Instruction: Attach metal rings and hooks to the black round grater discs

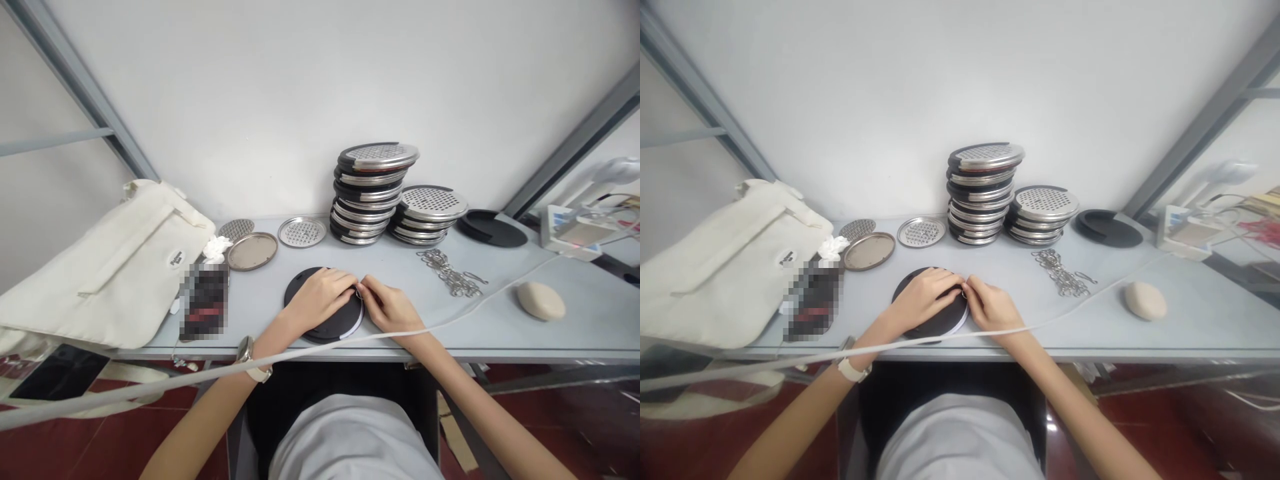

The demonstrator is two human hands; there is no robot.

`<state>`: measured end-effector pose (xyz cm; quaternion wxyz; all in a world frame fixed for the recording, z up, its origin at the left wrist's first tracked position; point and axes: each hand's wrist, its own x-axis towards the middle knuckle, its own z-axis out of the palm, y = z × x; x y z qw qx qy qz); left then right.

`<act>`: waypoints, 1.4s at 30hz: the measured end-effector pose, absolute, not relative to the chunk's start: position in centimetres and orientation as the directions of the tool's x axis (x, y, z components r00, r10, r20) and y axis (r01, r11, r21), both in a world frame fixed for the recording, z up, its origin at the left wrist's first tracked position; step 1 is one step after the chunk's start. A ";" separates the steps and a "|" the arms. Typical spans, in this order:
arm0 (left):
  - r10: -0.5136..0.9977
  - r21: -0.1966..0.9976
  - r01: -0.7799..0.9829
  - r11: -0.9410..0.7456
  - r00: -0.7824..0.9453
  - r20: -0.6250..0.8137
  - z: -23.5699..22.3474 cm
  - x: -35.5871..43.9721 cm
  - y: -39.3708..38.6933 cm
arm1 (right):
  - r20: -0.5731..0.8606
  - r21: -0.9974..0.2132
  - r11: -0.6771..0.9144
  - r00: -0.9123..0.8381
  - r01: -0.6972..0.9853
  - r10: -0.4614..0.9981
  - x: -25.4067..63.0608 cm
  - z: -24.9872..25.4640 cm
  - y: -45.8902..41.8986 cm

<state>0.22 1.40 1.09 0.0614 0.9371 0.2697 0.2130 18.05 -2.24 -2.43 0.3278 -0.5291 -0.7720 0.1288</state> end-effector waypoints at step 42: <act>0.527 0.244 0.467 -0.850 0.757 0.386 0.8 0.3 1.6 | 0.367 -0.567 0.398 -0.212 0.721 0.906 18.1 -2.7 -2.1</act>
